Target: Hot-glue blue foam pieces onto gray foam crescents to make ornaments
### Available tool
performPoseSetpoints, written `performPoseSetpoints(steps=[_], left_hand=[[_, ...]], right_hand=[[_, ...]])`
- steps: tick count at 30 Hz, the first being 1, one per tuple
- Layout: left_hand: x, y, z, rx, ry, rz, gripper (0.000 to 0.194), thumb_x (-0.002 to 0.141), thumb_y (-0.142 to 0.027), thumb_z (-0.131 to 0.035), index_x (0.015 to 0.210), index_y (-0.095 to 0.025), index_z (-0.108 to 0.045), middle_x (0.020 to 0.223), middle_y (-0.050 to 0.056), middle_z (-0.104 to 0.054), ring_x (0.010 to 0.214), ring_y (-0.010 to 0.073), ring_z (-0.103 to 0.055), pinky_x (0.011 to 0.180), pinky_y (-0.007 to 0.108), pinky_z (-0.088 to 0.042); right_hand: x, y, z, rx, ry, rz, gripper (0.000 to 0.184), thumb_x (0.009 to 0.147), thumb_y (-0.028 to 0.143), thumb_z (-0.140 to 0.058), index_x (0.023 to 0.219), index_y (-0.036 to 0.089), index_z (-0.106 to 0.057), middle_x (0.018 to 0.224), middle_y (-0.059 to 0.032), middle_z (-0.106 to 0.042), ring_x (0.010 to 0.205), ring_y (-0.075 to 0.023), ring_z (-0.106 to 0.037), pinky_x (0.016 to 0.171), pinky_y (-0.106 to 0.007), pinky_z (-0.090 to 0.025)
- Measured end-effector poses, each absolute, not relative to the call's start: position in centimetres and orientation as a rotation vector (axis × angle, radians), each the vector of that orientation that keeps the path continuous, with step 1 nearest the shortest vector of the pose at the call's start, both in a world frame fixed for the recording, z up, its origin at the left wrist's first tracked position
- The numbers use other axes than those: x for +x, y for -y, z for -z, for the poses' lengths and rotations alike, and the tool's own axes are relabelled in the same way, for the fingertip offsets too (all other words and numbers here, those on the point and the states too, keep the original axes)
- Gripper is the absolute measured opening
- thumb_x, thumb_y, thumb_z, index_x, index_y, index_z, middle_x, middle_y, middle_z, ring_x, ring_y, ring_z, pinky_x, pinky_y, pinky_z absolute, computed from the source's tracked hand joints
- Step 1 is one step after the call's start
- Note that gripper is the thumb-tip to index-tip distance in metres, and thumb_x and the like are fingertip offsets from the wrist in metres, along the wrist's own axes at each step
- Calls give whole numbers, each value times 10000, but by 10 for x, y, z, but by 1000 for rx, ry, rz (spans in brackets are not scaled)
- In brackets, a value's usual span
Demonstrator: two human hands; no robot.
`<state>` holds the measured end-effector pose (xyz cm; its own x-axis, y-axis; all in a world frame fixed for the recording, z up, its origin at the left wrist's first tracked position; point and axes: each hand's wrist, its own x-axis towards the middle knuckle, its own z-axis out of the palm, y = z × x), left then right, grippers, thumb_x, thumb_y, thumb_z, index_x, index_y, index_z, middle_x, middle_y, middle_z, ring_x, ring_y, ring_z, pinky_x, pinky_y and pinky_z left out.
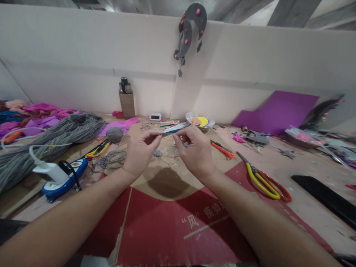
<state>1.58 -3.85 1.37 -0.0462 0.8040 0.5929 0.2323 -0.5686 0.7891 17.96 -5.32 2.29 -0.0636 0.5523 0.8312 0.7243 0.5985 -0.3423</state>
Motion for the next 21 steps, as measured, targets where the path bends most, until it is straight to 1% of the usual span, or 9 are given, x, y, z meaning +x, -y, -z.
performPoseSetpoints(steps=[3,6,9,13,15,21], left_hand=[[16,37,-14,1674,-1055,-1594,156,772,-274,-678,870,-169,-738,785,32,-724,715,152,-665,701,263,-537],[18,36,-13,1540,-965,-1576,181,762,-295,-693,871,-154,-726,802,39,-725,731,160,-678,746,298,-564],[20,35,-12,1402,-866,-1585,171,739,-287,-720,842,-151,-718,827,37,-725,777,166,-688,799,326,-575],[23,34,-12,1271,-791,-1585,164,711,-270,-744,814,-148,-709,829,30,-717,793,164,-685,814,348,-580],[23,34,-11,1232,-779,-1578,175,702,-268,-751,820,-147,-706,831,30,-714,791,158,-678,807,343,-579],[22,35,-13,1146,-724,-1514,157,683,-239,-763,799,-157,-695,806,19,-706,750,127,-662,747,275,-568]], right_hand=[[179,52,-21,-1067,1736,162,123,851,200,-565,728,196,-559,703,-3,-539,666,-132,-494,628,-270,-373],[178,51,-18,-1072,1764,141,123,857,204,-566,736,192,-583,716,-2,-548,672,-126,-502,636,-264,-373],[175,52,-16,-1082,1812,111,135,874,226,-558,755,190,-610,730,-7,-554,677,-127,-508,634,-261,-375],[170,55,-11,-1063,1838,77,126,880,233,-561,795,189,-643,778,-18,-588,704,-126,-537,662,-256,-403],[168,54,-8,-1050,1853,78,132,885,234,-558,802,192,-651,794,-19,-599,717,-125,-550,673,-252,-413],[166,53,-2,-1045,1904,143,168,911,261,-526,838,208,-668,806,-20,-605,734,-124,-574,658,-240,-420]])
